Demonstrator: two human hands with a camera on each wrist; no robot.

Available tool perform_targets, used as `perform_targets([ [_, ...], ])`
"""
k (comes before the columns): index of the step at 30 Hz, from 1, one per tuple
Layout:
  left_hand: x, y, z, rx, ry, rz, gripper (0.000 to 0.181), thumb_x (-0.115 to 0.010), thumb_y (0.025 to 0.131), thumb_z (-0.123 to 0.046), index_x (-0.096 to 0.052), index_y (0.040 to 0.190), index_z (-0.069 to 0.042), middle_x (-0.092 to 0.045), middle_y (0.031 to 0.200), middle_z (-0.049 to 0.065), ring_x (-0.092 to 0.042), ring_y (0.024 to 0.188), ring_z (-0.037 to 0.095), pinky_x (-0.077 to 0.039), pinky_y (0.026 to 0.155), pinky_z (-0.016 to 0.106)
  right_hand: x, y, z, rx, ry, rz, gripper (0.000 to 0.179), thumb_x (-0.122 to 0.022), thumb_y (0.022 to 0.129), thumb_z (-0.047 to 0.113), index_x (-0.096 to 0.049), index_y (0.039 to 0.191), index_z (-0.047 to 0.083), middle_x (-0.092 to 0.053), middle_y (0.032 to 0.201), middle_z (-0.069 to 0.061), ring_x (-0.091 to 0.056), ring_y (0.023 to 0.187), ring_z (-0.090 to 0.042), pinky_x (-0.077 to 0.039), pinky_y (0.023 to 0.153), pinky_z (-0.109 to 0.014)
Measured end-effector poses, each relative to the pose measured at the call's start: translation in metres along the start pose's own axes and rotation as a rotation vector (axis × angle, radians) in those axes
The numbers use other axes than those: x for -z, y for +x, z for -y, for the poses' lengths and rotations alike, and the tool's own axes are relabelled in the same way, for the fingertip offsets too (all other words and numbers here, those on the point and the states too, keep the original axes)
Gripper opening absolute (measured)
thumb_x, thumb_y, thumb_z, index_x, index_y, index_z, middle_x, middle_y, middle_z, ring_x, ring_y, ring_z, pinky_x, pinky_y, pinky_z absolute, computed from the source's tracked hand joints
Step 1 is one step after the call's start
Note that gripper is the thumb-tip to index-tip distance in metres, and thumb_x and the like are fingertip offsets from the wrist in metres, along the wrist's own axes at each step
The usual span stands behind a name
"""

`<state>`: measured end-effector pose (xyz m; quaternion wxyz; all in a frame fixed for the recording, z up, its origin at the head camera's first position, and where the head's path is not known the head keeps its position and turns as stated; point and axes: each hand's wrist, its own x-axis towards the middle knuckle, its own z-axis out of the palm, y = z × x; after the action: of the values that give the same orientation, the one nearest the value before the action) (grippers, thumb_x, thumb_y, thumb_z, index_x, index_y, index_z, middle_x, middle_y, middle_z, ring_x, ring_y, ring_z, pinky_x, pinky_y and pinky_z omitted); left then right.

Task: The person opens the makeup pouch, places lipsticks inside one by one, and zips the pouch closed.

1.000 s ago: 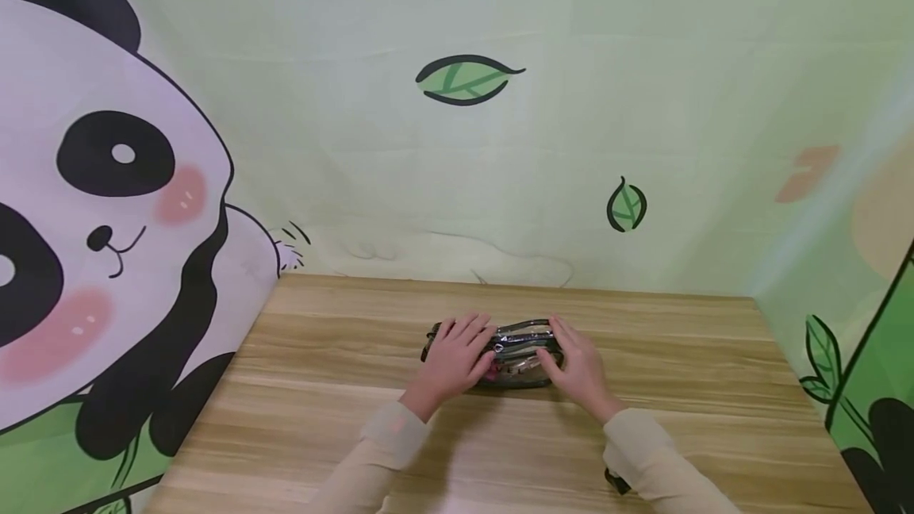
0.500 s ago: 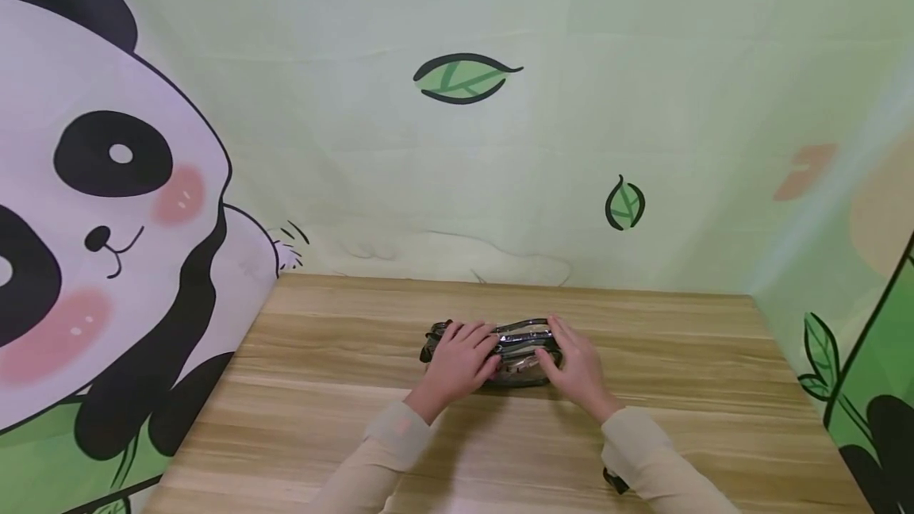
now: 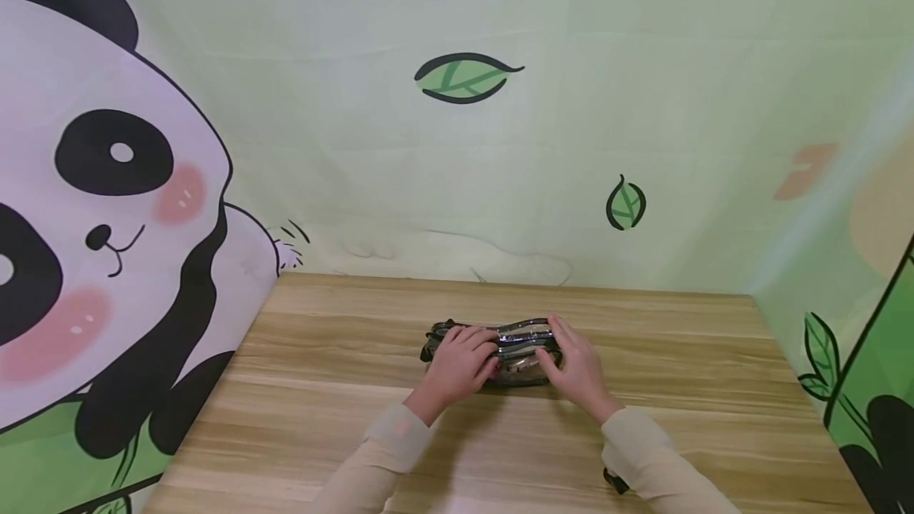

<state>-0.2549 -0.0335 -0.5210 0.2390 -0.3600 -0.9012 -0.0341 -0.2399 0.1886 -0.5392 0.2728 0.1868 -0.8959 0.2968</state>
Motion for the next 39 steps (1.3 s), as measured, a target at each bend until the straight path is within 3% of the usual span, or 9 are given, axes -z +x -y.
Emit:
perform_targets([
  [8,0.0001,0.0013,-0.0039,0.047,-0.077,-0.109,0.013,-0.055,0.082,-0.023,-0.066,0.085,-0.017,-0.064,0.101,-0.006,-0.057,0.098,0.011,-0.043,0.085,0.029,-0.0002,-0.0003,-0.0002,-0.01,-0.003,0.013,0.057,-0.056,0.077,0.026,-0.048,0.123,-0.006,-0.051,0.124,-0.02,-0.05,0.112,-0.036,-0.04,0.091,-0.048],
  [14,-0.0019,0.0015,-0.0042,0.07,-0.061,-0.176,0.011,-0.057,0.08,-0.019,-0.067,0.08,-0.016,-0.065,0.087,-0.006,-0.058,0.086,0.011,-0.045,0.08,0.027,-0.0008,-0.0005,0.0,0.002,-0.004,0.012,0.057,-0.056,0.078,0.026,-0.047,0.123,-0.008,-0.051,0.123,-0.023,-0.049,0.112,-0.036,-0.039,0.092,-0.049],
  [21,-0.0021,-0.0021,-0.0025,0.099,-0.074,-0.22,0.012,-0.058,0.075,-0.021,-0.067,0.08,-0.014,-0.064,0.083,-0.003,-0.058,0.081,0.015,-0.047,0.076,0.029,-0.0008,-0.0006,0.0002,-0.007,-0.002,0.018,0.057,-0.056,0.078,0.026,-0.046,0.123,-0.007,-0.05,0.124,-0.022,-0.049,0.113,-0.036,-0.039,0.091,-0.049],
  [29,-0.0012,-0.0049,-0.0016,0.124,-0.092,-0.174,0.013,-0.057,0.074,-0.022,-0.063,0.079,-0.012,-0.062,0.084,-0.001,-0.056,0.084,0.016,-0.046,0.08,0.03,0.0,-0.0005,0.0007,-0.012,-0.003,0.019,0.056,-0.056,0.078,0.026,-0.047,0.123,-0.007,-0.051,0.124,-0.022,-0.049,0.113,-0.036,-0.04,0.091,-0.049],
  [39,0.005,-0.003,-0.0058,0.215,-0.044,-0.039,0.019,-0.055,0.075,-0.027,-0.062,0.084,-0.011,-0.057,0.087,0.0,-0.052,0.085,0.017,-0.044,0.082,0.029,0.0002,-0.0007,0.0012,-0.025,0.004,0.026,0.056,-0.056,0.077,0.025,-0.047,0.123,-0.006,-0.05,0.125,-0.021,-0.05,0.112,-0.036,-0.04,0.091,-0.049],
])
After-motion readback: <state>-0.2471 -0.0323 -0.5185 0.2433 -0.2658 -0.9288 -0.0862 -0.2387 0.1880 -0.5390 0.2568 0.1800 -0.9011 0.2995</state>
